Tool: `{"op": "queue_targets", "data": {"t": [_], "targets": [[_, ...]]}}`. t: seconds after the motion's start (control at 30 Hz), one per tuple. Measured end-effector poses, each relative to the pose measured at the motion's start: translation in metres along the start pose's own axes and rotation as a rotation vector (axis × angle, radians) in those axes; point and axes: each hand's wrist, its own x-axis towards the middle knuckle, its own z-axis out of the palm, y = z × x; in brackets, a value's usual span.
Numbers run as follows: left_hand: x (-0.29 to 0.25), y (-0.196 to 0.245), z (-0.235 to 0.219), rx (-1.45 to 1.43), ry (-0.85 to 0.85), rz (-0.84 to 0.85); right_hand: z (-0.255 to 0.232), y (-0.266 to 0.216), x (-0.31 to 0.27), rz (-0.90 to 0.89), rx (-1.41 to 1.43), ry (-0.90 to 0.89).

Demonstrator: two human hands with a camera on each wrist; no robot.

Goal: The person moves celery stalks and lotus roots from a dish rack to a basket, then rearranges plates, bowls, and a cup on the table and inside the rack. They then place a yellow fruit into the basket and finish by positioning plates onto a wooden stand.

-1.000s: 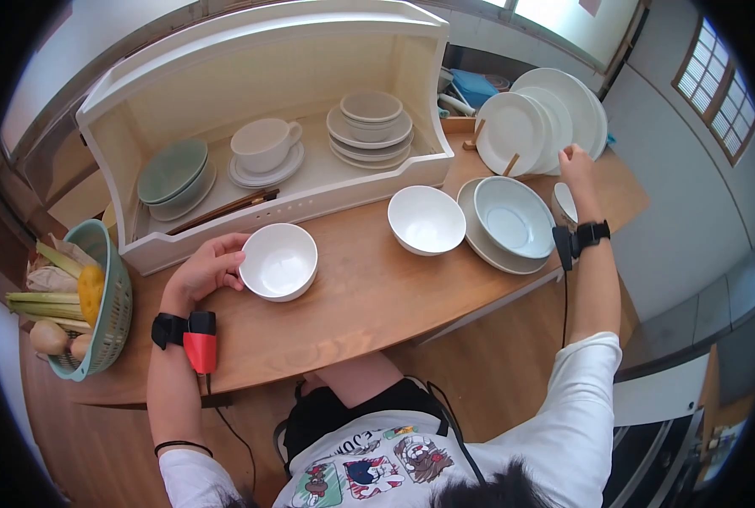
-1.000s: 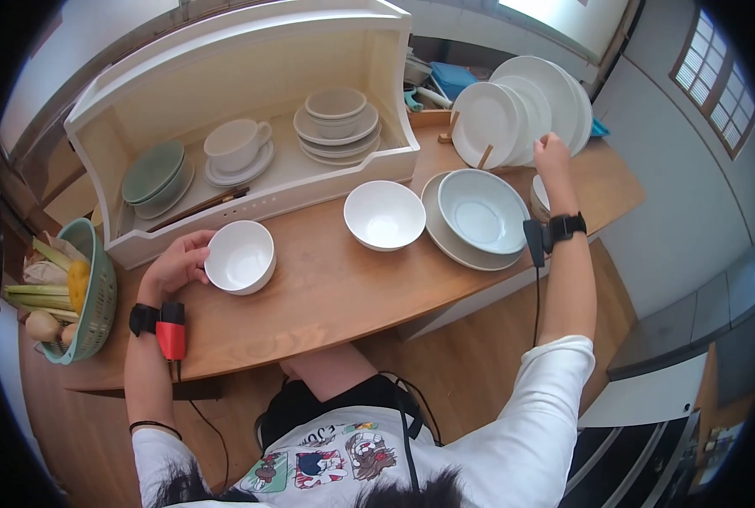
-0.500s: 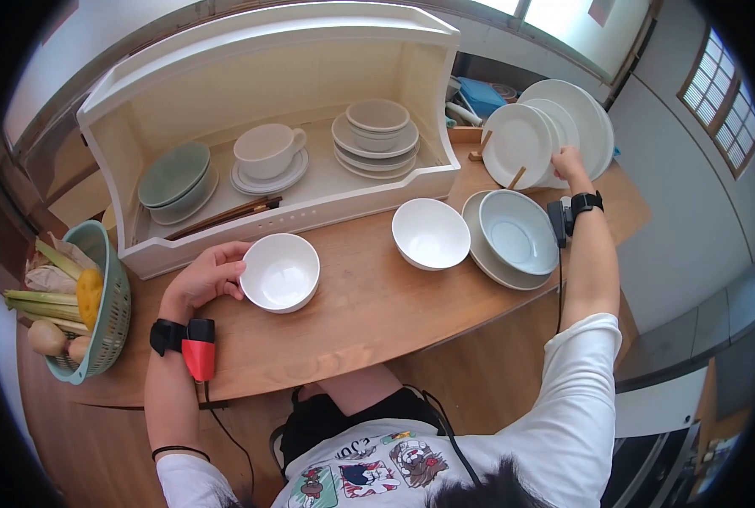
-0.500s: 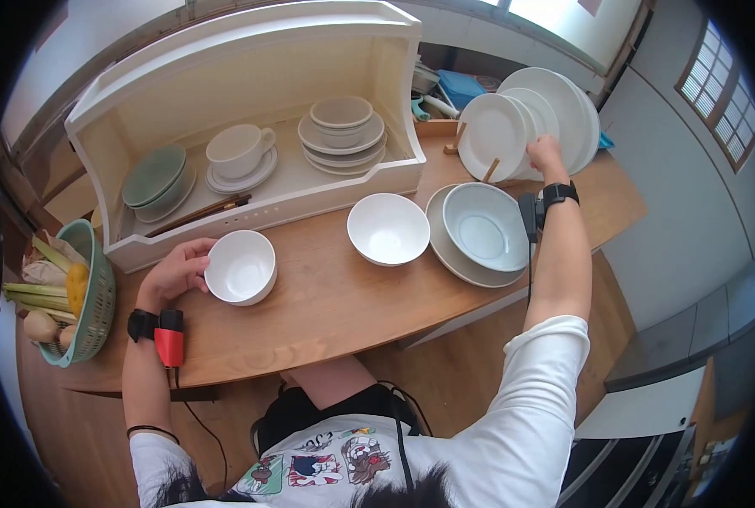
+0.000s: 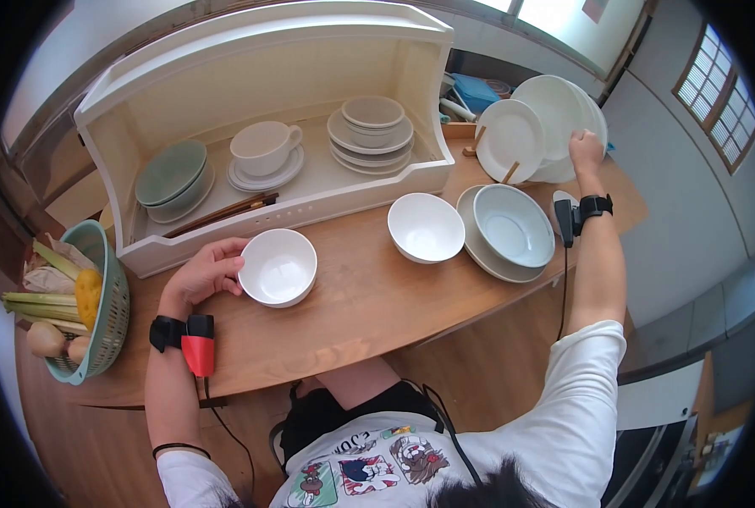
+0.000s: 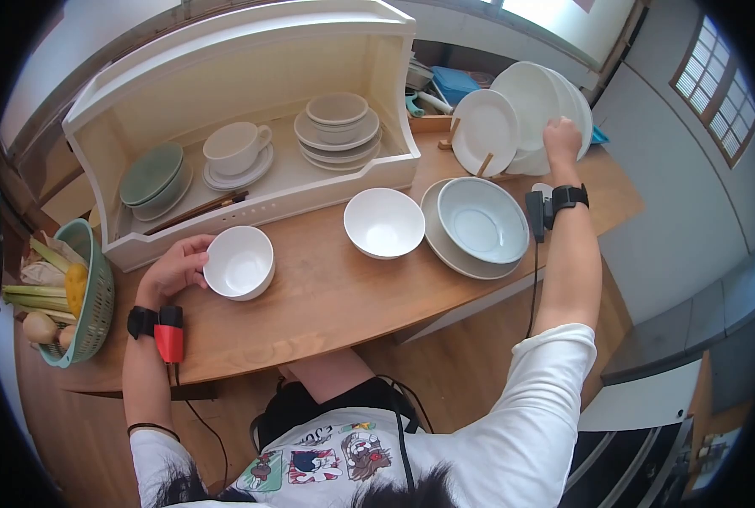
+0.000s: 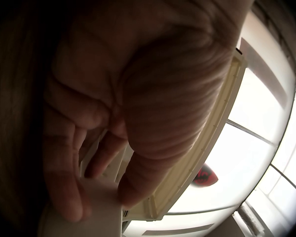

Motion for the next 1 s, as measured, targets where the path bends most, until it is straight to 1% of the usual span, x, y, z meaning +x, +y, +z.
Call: {"op": "queue_targets", "data": {"t": [0.03, 0.1, 0.13, 0.2, 0.23, 0.27, 0.33, 0.37, 0.4, 0.43, 0.5, 0.57, 0.63, 0.77, 0.83, 0.9, 0.93, 1.0], "targets": [[0.0, 0.0, 0.001, -0.003, -0.002, 0.003, -0.011, -0.001, 0.002, -0.003, -0.002, 0.003], [-0.002, 0.002, 0.003, 0.017, 0.006, 0.005, -0.028, -0.002, 0.009, 0.084, 0.059, 0.105], [-0.002, 0.002, 0.003, 0.01, 0.011, 0.009, -0.038, -0.003, 0.011, 0.076, 0.061, 0.106], [-0.002, 0.001, 0.001, -0.012, -0.039, 0.006, -0.058, -0.01, 0.012, 0.015, 0.055, 0.271], [-0.002, 0.001, 0.001, 0.059, -0.017, 0.01, -0.072, -0.024, 0.014, 0.106, 0.195, 0.159], [-0.001, 0.002, 0.0, 0.058, -0.027, 0.011, -0.092, -0.032, 0.01, 0.21, 0.322, 0.045], [-0.002, -0.001, -0.001, 0.034, -0.032, 0.014, -0.109, -0.059, -0.004, 0.311, 0.934, -0.091], [-0.002, -0.001, -0.001, 0.012, -0.033, 0.019, -0.125, -0.082, -0.016, 0.297, 0.957, -0.112], [-0.003, -0.001, -0.001, 0.006, -0.006, 0.02, -0.147, -0.113, -0.034, 0.325, 1.185, -0.254], [-0.003, 0.0, -0.001, -0.049, -0.01, 0.037, -0.158, -0.141, -0.048, 0.354, 1.405, -0.399], [-0.003, -0.002, -0.004, -0.101, -0.009, 0.058, -0.156, -0.175, -0.067, 0.292, 1.472, -0.664], [0.0, -0.006, -0.01, -0.174, -0.007, 0.048, -0.164, -0.225, -0.094, 0.281, 1.475, -0.913], [0.003, -0.007, -0.014, -0.18, -0.02, 0.049, -0.159, -0.272, -0.118, 0.257, 1.382, -1.168], [0.005, -0.012, -0.017, -0.221, 0.008, 0.052, -0.148, -0.375, -0.165, 0.257, 1.608, -1.509], [0.008, -0.014, -0.022, -0.289, -0.043, 0.035, -0.138, -0.425, -0.183, 0.388, 1.631, -1.506], [0.008, -0.015, -0.023, -0.298, -0.046, 0.043, -0.119, -0.465, -0.192, 0.431, 1.71, -1.542], [0.008, -0.015, -0.023, -0.303, -0.054, 0.035, -0.11, -0.482, -0.195, 0.425, 1.713, -1.547], [0.008, -0.014, -0.023, -0.308, -0.053, 0.026, -0.098, -0.509, -0.2, 0.493, 1.745, -1.595]]}}
